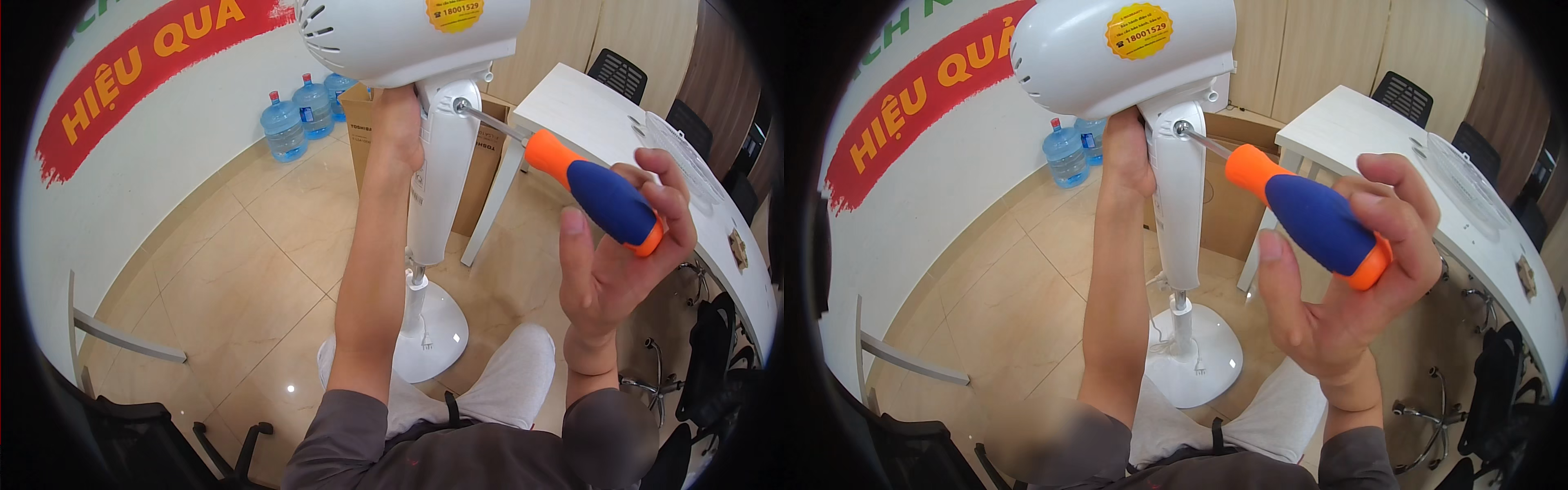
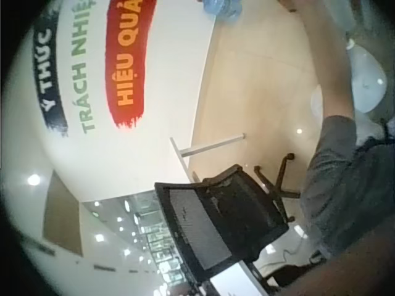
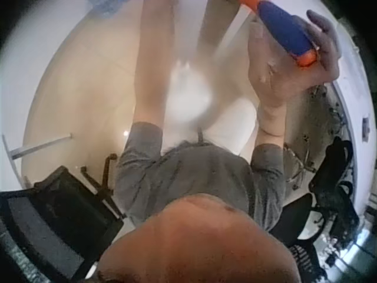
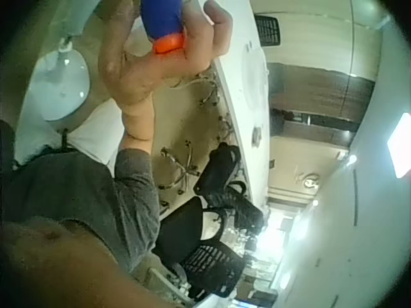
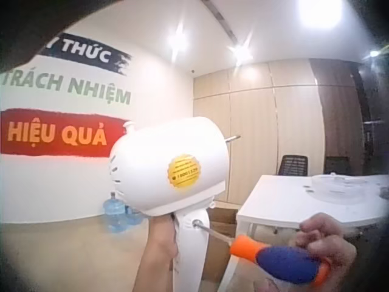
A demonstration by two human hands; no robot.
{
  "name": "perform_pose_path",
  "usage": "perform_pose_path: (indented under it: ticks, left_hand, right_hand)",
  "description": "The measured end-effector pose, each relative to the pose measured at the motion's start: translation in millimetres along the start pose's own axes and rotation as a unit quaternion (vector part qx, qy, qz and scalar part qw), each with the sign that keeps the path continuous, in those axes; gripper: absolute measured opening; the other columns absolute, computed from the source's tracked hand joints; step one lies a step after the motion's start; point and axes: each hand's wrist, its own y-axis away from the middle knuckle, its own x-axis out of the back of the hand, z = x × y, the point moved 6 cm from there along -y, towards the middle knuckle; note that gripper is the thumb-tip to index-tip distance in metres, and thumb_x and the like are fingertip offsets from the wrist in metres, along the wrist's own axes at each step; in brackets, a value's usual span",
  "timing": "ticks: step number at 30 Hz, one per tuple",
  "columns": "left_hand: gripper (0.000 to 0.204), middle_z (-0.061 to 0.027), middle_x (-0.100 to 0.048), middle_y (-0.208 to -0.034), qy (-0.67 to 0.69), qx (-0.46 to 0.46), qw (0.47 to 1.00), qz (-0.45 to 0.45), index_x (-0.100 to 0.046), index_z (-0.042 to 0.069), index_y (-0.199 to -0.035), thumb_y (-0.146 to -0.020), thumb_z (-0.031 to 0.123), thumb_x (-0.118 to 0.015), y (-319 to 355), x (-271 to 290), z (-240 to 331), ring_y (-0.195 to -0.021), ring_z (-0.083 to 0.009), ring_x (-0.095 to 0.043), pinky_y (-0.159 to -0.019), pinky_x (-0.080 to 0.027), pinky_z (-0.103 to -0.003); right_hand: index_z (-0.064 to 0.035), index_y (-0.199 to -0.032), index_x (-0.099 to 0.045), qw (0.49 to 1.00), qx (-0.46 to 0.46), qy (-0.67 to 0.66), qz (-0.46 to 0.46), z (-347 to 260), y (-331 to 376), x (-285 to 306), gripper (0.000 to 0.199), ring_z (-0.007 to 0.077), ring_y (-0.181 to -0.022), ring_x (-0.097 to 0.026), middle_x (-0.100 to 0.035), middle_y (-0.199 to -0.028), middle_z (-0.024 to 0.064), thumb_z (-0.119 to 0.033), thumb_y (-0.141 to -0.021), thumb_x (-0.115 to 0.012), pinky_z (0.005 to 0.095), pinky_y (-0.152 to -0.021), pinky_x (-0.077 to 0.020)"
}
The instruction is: Use a screwdriver to remove screws and take apart the housing of a white electric standing fan.
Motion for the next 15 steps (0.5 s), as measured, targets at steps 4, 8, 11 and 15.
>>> perform_pose_path:
  ticks: [4, 8, 11, 15]
  left_hand:
    - [0.04, -0.0112, -0.063, -0.106, 0.033, 0.025, 0.999, 0.003, -0.054, 0.0, -0.118, -0.099, 0.032, -0.04, -1, 10, -3, -0.088, -0.0195, -0.065, -0.073, -0.057, -0.035]
    - [0.04, -0.0104, -0.063, -0.107, 0.028, 0.025, 0.998, 0.048, -0.054, 0.0, -0.118, -0.098, 0.033, -0.041, -5, 17, -10, -0.091, -0.0196, -0.065, -0.076, -0.056, -0.035]
    - [0.04, -0.0102, -0.063, -0.108, 0.031, 0.017, 0.998, 0.053, -0.054, 0.001, -0.118, -0.098, 0.033, -0.042, -6, 22, -11, -0.091, -0.0196, -0.064, -0.076, -0.056, -0.035]
    - [0.039, -0.01, -0.063, -0.107, 0.028, 0.017, 0.998, 0.058, -0.054, 0.001, -0.118, -0.097, 0.033, -0.042, -7, 20, -11, -0.091, -0.0195, -0.064, -0.076, -0.056, -0.035]
  right_hand:
    - [-0.0045, -0.114, -0.048, 0.995, -0.09, -0.028, -0.024, 5, 3, -1, 0.031, 0.0176, -0.098, -0.052, -0.049, -0.12, 0.016, -0.019, -0.09, -0.062, 0.0312, -0.093, -0.0412]
    - [-0.0048, -0.115, -0.049, 0.995, -0.047, 0.042, -0.073, -4, -6, 1, 0.033, 0.017, -0.1, -0.052, -0.052, -0.118, 0.0151, -0.021, -0.089, -0.061, 0.0288, -0.09, -0.0412]
    - [-0.005, -0.119, -0.048, 0.983, -0.175, -0.011, -0.053, -2, -2, 2, 0.043, 0.0223, -0.089, -0.054, -0.049, -0.116, 0.0177, -0.014, -0.081, -0.067, 0.0327, -0.08, -0.0465]
    - [-0.0043, -0.123, -0.047, 0.984, -0.052, 0.099, -0.139, 2, -3, 5, 0.047, 0.0208, -0.087, -0.054, -0.049, -0.116, 0.0168, -0.017, -0.082, -0.068, 0.0299, -0.078, -0.0461]
